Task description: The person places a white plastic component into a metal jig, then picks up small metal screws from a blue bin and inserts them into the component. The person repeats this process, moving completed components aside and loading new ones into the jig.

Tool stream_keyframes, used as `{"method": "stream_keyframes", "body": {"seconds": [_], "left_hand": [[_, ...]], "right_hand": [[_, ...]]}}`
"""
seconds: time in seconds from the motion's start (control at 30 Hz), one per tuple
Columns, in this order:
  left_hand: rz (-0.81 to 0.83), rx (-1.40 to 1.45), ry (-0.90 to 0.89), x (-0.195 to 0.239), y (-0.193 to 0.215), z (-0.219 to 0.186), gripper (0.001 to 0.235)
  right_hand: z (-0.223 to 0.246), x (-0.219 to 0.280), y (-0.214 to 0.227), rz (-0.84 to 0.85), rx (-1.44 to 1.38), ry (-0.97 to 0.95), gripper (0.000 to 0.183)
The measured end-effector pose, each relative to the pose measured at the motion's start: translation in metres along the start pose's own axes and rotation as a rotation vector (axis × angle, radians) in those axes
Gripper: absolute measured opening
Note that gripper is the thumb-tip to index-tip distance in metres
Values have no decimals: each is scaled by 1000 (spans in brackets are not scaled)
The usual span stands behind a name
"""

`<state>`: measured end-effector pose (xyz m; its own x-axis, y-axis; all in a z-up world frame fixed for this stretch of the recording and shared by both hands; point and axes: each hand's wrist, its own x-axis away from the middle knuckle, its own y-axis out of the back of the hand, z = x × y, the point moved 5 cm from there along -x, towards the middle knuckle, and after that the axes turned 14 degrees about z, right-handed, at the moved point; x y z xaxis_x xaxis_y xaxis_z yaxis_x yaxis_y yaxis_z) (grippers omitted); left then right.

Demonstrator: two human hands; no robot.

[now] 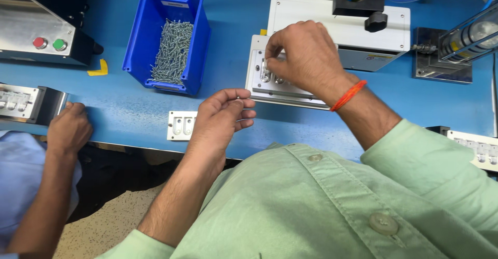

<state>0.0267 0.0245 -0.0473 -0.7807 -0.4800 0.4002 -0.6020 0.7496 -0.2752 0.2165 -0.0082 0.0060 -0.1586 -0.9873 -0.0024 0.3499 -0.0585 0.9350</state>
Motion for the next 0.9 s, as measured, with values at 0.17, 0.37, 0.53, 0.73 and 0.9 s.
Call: {"method": "stream_keyframes", "body": {"seconds": [0.17,0.37,0.53,0.73,0.9], "left_hand": [[34,-26,20,0,9,-1,25],[83,-31,3,0,15,-6,24],[68,-3,11,0,22,-9,28],[-13,-26,-124,-12,49,-14,24],[-217,-103,-206,-21,89,-18,18]], "right_hand": [[3,-4,0,60,90,-52,6],[3,-13,0,167,39,-205,9],[0,-11,1,170,-31,-261,9],[8,18,4,-24,23,-20,27],[-2,46,-4,7,60,-95,51]]}}
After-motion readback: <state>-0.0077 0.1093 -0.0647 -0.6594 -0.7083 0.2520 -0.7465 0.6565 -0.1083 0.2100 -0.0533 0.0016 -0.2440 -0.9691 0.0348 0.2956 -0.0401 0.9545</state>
